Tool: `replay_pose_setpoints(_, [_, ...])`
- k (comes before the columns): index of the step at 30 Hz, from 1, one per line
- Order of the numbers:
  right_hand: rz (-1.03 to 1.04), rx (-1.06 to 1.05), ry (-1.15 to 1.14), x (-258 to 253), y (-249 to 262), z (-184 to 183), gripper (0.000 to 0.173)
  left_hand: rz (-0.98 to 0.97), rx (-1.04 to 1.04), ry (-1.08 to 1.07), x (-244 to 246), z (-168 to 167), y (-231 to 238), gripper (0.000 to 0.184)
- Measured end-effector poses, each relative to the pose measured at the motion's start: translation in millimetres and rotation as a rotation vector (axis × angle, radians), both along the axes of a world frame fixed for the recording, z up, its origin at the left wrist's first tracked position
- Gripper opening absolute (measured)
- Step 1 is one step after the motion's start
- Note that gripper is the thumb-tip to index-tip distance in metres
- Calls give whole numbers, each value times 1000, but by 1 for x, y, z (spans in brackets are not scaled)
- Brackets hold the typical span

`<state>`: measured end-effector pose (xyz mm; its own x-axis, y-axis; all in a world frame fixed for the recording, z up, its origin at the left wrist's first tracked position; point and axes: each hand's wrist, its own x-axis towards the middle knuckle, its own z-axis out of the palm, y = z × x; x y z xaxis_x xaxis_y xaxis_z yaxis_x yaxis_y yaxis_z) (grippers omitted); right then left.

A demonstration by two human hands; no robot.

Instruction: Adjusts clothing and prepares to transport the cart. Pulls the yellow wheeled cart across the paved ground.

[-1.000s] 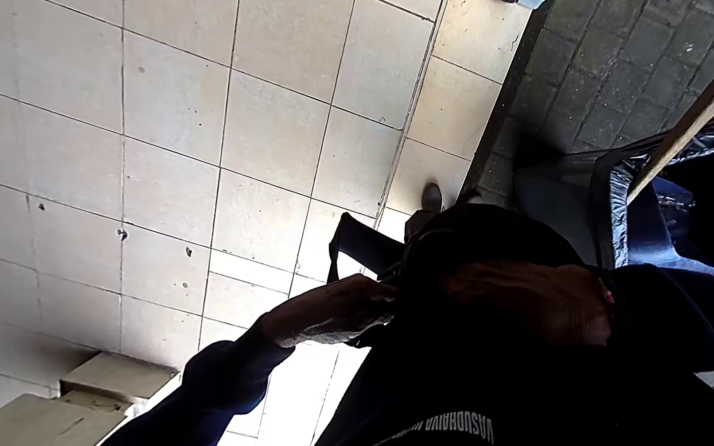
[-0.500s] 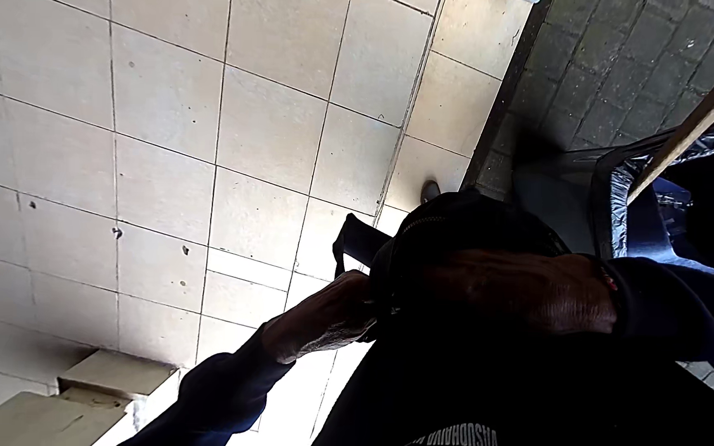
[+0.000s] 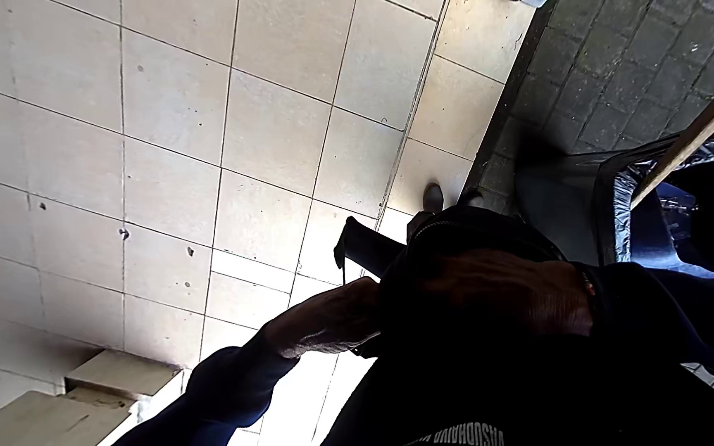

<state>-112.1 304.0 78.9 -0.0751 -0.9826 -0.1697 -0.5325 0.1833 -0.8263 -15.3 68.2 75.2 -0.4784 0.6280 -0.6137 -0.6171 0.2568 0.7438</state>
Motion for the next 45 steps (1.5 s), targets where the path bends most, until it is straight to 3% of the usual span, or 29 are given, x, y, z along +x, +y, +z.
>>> replay_pose_setpoints(1, [0,-8,-7,0,0,0,16,-26,-37,-2,-3,4,1,29])
replay_pose_setpoints(6, [30,-99,24,-1,1,-5,10,-18,173,-9,8,-21,-10,28])
replay_pose_setpoints(12, [51,-174,-35,-3,4,-5,13,-120,130,7,4,-18,-15,34])
replay_pose_setpoints(20, [72,-187,-22,-4,8,3,18,-193,21,-90,-6,-6,-47,26])
replay_pose_setpoints(25, [66,-200,-20,-7,7,6,19,95,56,-16,-17,7,-66,19])
replay_pose_setpoints(28, [59,-197,-74,-13,9,8,13,306,-37,7,-36,29,-60,18])
replay_pose_setpoints(32, [37,-202,-181,-21,17,7,11,661,-106,99,-54,41,-27,25])
replay_pose_setpoints(35, [2,-190,-276,-27,25,9,11,799,-33,43,-69,39,4,33])
replay_pose_setpoints(40, [-82,-192,-343,-33,50,18,14,656,-34,64,-75,27,50,37])
replay_pose_setpoints(45, [-211,-152,40,-27,81,38,18,387,-140,268,-75,7,73,38])
